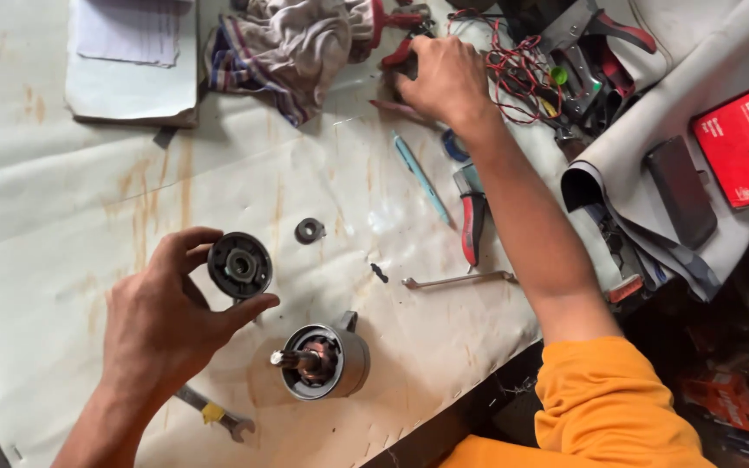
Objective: The person is shown disassembling and inspecting the internal components of a motorcycle starter motor, specifically removing the housing and armature.
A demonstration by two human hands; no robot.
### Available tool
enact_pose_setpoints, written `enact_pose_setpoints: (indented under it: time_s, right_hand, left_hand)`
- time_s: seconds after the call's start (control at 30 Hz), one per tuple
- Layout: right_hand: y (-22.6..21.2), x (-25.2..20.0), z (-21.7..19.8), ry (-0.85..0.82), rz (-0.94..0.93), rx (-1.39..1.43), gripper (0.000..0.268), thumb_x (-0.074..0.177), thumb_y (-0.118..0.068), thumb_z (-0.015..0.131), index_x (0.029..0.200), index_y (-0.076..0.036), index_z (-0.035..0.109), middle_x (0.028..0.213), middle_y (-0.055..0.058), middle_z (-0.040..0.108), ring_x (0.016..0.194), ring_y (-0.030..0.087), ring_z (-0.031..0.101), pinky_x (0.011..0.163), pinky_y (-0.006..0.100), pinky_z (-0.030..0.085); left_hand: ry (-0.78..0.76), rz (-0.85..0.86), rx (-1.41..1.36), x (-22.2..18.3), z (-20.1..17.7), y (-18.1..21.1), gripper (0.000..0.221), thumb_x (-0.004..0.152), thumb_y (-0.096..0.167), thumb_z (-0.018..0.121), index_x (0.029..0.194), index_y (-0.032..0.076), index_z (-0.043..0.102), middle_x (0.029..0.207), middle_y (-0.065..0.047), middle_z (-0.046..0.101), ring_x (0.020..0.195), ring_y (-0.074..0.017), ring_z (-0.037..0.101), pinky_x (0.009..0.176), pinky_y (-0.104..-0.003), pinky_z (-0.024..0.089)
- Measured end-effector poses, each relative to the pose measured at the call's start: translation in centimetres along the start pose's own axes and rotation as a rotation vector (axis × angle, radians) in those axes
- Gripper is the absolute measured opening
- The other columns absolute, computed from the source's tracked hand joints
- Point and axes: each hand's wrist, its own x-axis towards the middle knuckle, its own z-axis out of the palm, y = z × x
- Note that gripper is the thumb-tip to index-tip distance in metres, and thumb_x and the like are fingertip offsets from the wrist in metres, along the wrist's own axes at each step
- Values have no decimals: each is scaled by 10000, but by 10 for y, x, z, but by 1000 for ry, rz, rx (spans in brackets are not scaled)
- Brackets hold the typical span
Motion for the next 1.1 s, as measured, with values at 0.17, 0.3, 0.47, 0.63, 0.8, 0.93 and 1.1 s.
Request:
enact_pose_setpoints:
  time_s: [0.17,0.3,0.47,0.63,0.8,0.93,1.1]
  right_hand:
    - [17,17,40,9,-28,-230,309,795,-318,799,903,-29,785,866,252,724,844,446,711,721,535,564]
    - [27,15,59,54,-21,-343,169,901,-202,731,935,-49,794,922,245,739,911,414,734,803,506,587]
    - [5,5,24,134,5,-274,366,879,-386,801,947,-29,760,926,231,741,865,438,709,747,559,543]
    - [36,18,45,103,-128,-13,487,882,-417,862,1006,25,698,971,257,721,905,465,682,791,535,522]
    - [27,16,32,49,-30,140,402,891,-336,838,1080,-7,707,985,240,735,932,447,701,850,506,532]
    - [11,14,21,53,-91,-4,341,878,-239,816,1133,-31,726,946,267,732,894,456,697,809,516,542]
    - [27,14,20,115,-106,-292,241,823,-113,786,1040,-26,733,916,266,733,868,430,721,784,492,573]
  left_hand:
    - [16,13,-67,-1,-7,-1,802,524,343,994,1176,50,632,984,-110,785,543,-130,666,528,-304,546]
    - [-11,13,-201,1,-12,0,780,538,295,995,1176,38,625,988,-98,795,520,-95,606,492,-271,531]
    - [-33,-13,-254,2,-19,6,794,526,280,996,1184,35,625,972,-93,804,506,-74,586,468,-258,507]
    - [-299,-25,-629,0,-22,-2,811,573,237,976,1268,62,597,1010,-40,817,740,-2,721,590,-202,610]
    - [-425,-85,-701,1,-25,-5,855,549,151,990,1312,53,618,948,-82,796,691,-79,613,521,-235,452]
    - [-424,-61,-898,3,-22,-14,846,578,139,974,1322,16,591,965,-91,782,839,-82,719,634,-228,583]
    - [-404,-110,-922,6,-23,-17,846,592,130,964,1339,-11,593,1022,-99,787,880,-94,728,673,-234,602]
